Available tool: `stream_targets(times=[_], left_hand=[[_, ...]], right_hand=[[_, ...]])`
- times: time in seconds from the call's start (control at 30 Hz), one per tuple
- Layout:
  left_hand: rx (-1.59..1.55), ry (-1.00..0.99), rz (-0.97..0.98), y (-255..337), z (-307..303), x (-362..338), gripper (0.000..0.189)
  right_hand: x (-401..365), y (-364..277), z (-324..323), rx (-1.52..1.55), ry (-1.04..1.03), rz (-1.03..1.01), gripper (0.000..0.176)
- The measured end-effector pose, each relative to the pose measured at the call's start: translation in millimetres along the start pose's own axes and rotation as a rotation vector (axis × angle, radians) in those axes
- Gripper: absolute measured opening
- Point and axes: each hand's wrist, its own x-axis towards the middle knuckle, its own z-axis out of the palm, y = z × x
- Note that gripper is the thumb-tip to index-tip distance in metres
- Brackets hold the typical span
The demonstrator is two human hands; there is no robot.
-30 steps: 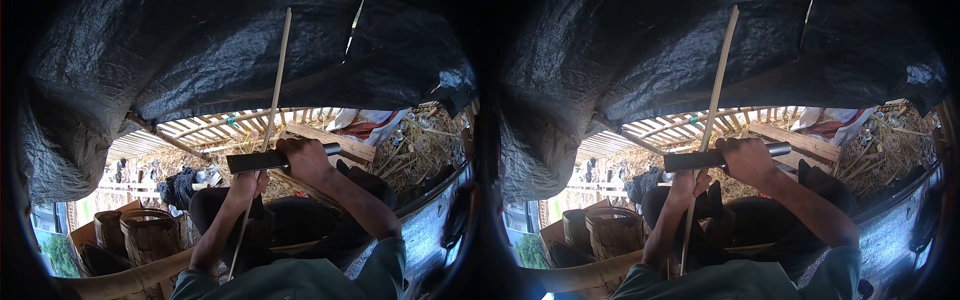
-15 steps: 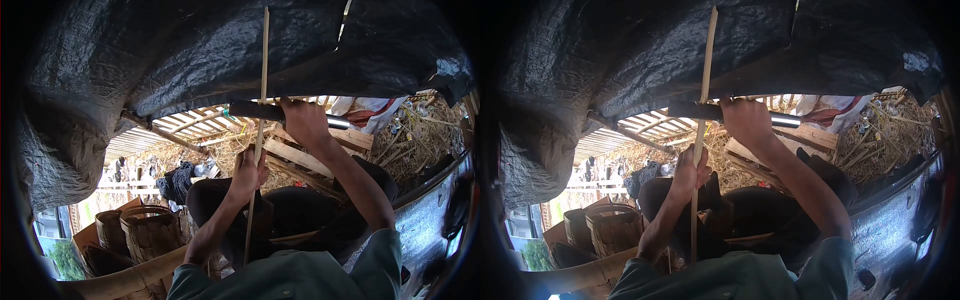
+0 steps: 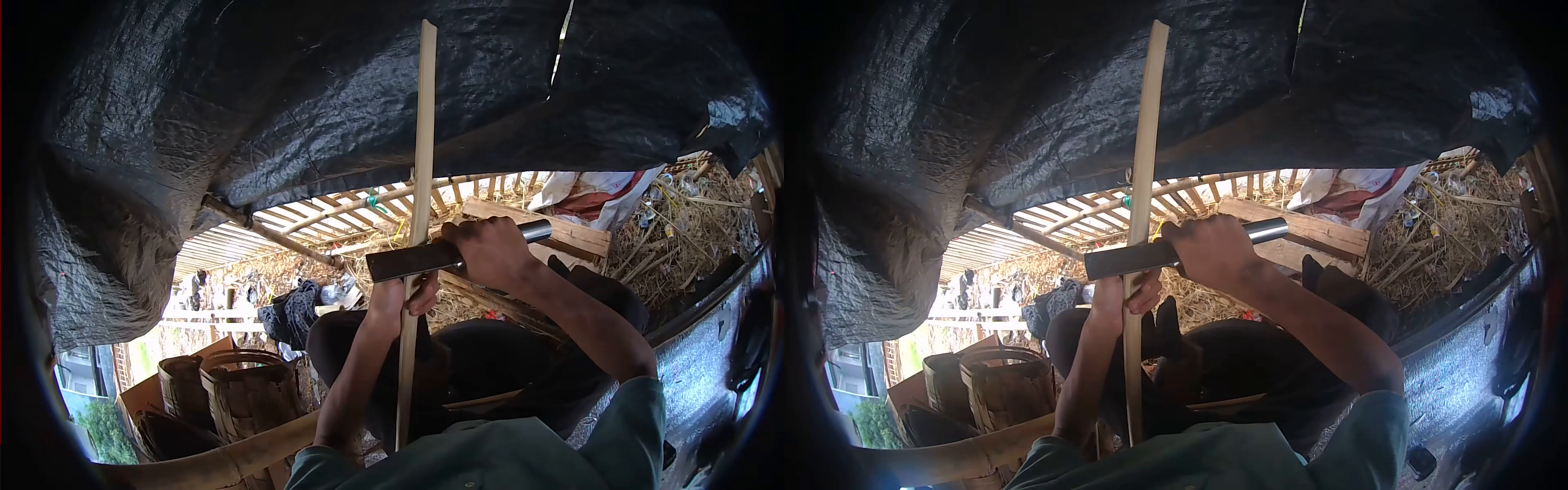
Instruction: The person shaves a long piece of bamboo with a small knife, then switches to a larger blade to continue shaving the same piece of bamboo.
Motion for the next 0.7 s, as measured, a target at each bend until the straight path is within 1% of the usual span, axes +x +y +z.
stream_targets(times=[0.03, 0.07, 0.17, 0.3, 0.37, 0.5, 0.57, 0.6, 0.63, 0.7], left_hand=[[0.012, -0.049, -0.013, 1, -1, 0, 0.046], [-0.098, -0.083, -0.016, -4, -5, 1, 0.044], [-0.031, 0.001, -0.082, 0, 6, -4, 0.041], [0.019, 0.124, -0.110, -3, 12, -5, 0.040], [0.036, 0.142, -0.099, -4, 14, -2, 0.040], [-0.005, 0.127, -0.096, -5, 17, -1, 0.043], [0.004, 0.161, -0.099, -4, 19, 2, 0.043], [0.006, 0.178, -0.095, -4, 18, 3, 0.042], [0.008, 0.197, -0.094, -6, 18, 3, 0.041], [0.027, 0.173, -0.129, -23, 25, -2, 0.035]], right_hand=[[-1, -2, 2, 0.005, -0.026, -0.001, 0.019], [-1, -3, 2, -0.008, -0.014, -0.011, 0.018], [0, -3, 0, -0.038, 0.024, -0.023, 0.017], [3, 2, -1, -0.187, 0.113, -0.051, 0.012], [2, 5, 1, -0.211, 0.114, -0.048, 0.010], [7, 12, 2, -0.235, 0.197, -0.061, 0.007], [10, 14, -3, -0.278, 0.221, -0.049, 0.006], [13, 20, 6, -0.233, 0.272, -0.063, 0.004], [18, 28, 2, -0.262, 0.271, 0.036, 0.004], [40, 52, -10, -0.319, 0.276, 0.233, 0.006]])
